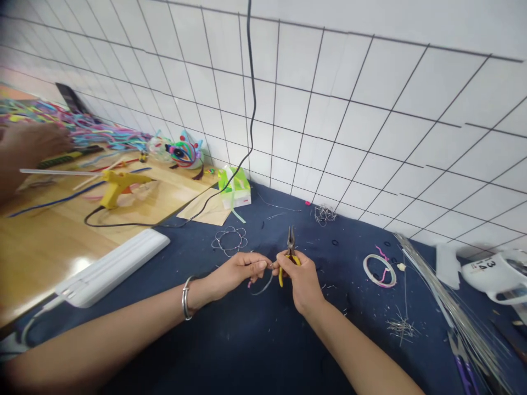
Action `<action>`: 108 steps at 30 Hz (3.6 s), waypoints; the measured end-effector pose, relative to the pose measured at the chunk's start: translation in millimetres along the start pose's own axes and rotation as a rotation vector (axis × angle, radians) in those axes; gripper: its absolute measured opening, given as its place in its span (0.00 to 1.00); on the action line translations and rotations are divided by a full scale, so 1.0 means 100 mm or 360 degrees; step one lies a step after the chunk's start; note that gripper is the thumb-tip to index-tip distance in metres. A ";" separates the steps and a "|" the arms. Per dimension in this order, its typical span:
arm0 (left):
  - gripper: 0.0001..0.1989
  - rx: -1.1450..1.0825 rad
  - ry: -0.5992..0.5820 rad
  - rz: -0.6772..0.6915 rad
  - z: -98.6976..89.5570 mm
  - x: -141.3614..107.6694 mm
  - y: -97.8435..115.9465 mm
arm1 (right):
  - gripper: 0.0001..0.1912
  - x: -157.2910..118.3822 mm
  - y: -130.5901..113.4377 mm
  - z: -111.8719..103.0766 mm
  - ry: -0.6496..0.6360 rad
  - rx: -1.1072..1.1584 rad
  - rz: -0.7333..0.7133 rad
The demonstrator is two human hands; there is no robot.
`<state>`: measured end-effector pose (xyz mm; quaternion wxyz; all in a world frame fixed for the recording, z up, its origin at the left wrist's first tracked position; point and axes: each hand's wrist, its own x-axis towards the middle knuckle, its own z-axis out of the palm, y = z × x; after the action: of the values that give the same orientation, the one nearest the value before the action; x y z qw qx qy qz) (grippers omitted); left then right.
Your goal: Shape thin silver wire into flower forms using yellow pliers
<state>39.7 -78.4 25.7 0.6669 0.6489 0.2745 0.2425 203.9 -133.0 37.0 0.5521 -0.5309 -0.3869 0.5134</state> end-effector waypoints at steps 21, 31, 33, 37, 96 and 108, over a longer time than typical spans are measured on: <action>0.11 -0.0459 0.0067 0.0097 -0.15 0.11 -0.09 | 0.12 0.31 -0.05 0.13 0.0012 -0.0774 -0.0285; 0.12 -0.0340 0.0001 -0.0077 -0.17 0.11 -0.15 | 0.12 0.31 -0.05 0.11 -0.0057 -0.0638 -0.0205; 0.12 -0.0333 -0.0009 -0.0082 -0.16 0.11 -0.16 | 0.12 0.31 -0.06 0.10 -0.0061 -0.0669 -0.0198; 0.13 -0.0361 0.0003 -0.0128 -0.15 0.11 -0.17 | 0.11 0.31 -0.07 0.07 -0.0063 -0.0737 -0.0201; 0.07 0.0671 0.0286 0.0019 -0.19 0.07 -0.13 | 0.10 0.02 -0.03 -0.43 -0.0106 -0.2642 -0.1312; 0.09 0.0399 0.0182 -0.0093 -0.15 0.07 -0.11 | 0.12 -0.04 -0.06 -0.44 -0.0092 -0.3116 -0.1573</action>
<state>34.2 -63.1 14.5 0.5707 0.7040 0.3589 0.2233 246.6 -144.2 37.4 0.0271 -0.5136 -0.8100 -0.2817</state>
